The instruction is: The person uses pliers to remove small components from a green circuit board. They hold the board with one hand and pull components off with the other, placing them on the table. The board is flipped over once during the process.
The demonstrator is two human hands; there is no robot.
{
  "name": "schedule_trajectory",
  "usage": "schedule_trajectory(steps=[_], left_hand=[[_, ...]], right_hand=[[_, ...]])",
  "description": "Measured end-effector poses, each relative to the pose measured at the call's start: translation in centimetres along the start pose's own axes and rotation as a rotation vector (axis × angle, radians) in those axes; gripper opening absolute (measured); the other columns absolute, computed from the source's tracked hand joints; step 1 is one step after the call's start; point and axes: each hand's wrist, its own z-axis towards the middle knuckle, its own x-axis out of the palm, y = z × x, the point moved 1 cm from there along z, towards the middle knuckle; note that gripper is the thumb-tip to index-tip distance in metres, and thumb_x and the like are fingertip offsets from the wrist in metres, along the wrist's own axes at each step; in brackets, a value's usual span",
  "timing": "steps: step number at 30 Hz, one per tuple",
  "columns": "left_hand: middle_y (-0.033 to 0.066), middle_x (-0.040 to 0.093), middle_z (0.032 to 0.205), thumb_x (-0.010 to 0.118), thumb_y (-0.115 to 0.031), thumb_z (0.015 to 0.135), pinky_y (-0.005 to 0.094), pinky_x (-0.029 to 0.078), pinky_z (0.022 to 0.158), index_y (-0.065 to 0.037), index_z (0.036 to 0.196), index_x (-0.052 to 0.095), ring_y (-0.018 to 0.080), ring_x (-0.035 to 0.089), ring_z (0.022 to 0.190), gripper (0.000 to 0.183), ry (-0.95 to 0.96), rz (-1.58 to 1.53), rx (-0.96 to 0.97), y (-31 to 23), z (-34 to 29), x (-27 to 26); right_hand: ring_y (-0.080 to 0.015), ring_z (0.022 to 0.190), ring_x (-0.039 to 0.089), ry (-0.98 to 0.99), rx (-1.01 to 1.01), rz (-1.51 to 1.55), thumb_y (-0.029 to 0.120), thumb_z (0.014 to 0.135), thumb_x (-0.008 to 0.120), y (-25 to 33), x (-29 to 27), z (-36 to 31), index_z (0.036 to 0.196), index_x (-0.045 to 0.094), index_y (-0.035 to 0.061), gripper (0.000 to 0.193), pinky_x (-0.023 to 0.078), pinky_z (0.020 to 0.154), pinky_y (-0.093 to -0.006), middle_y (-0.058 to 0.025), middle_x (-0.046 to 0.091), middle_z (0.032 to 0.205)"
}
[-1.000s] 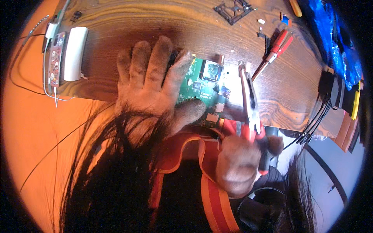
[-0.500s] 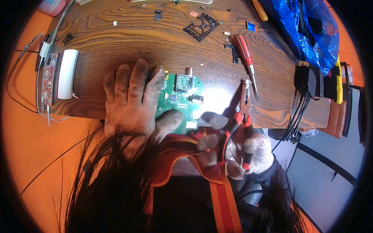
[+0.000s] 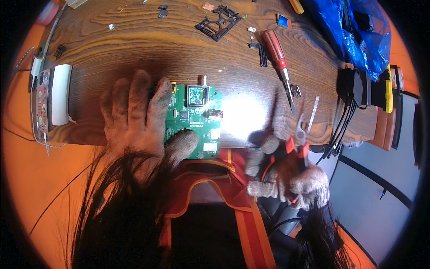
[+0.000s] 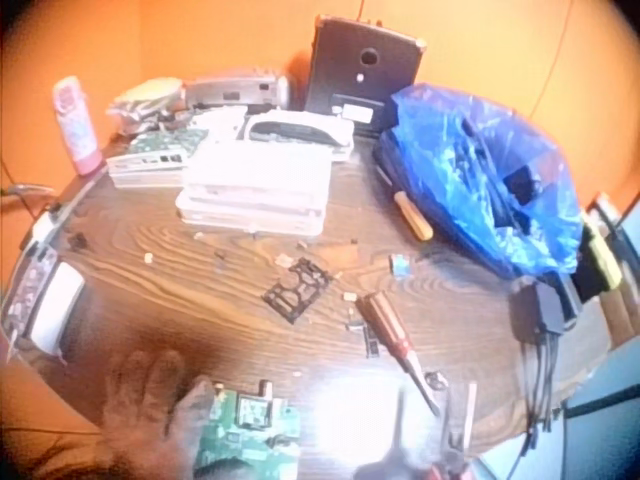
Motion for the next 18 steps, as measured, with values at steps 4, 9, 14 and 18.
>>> schedule_trajectory(steps=[4,9,14,18], left_hand=[[0.0297,0.032,0.153,0.065,-0.053,0.085,0.0663,0.021,0.114,-0.005,0.150,0.036,0.0552,0.030,0.138,0.086,-0.012,-0.048,0.012,0.1,0.0,0.0],[0.0302,0.032,0.153,0.064,-0.055,0.086,0.0670,0.021,0.114,-0.007,0.151,0.036,0.0562,0.030,0.139,0.086,-0.064,-0.118,0.029,-0.2,0.0,-0.2],[0.0309,0.032,0.153,0.062,-0.059,0.087,0.0683,0.021,0.113,-0.009,0.152,0.036,0.0579,0.028,0.139,0.086,-0.011,-0.159,-0.021,-0.8,0.0,-0.5],[0.0311,0.032,0.153,0.064,-0.059,0.085,0.0688,0.021,0.113,-0.010,0.151,0.037,0.0586,0.030,0.137,0.087,-0.025,-0.183,-0.021,-0.7,0.0,-0.3]], right_hand=[[-0.0264,0.120,0.061,-0.300,-0.232,-0.153,0.007,0.082,0.070,2.5,4.6,-1.8,0.139,0.048,0.0010,0.061,0.050,0.099,-0.0389,-0.0172,0.057,0.133],[-0.0331,0.118,0.059,-0.400,-1.096,-1.731,-0.004,0.071,0.071,4.5,6.6,-0.1,0.135,0.051,0.0020,0.067,0.047,0.102,-0.0448,-0.0198,0.056,0.131],[-0.0417,0.115,0.056,-0.414,-1.163,-2.392,-0.007,0.070,0.071,4.2,6.1,3.4,0.132,0.054,0.0049,0.065,0.047,0.098,-0.0471,-0.0232,0.056,0.123],[-0.0460,0.115,0.052,-0.400,-1.149,-2.393,0.004,0.059,0.072,3.7,7.4,4.5,0.131,0.056,0.0038,0.074,0.043,0.100,-0.0521,-0.0244,0.053,0.122]])
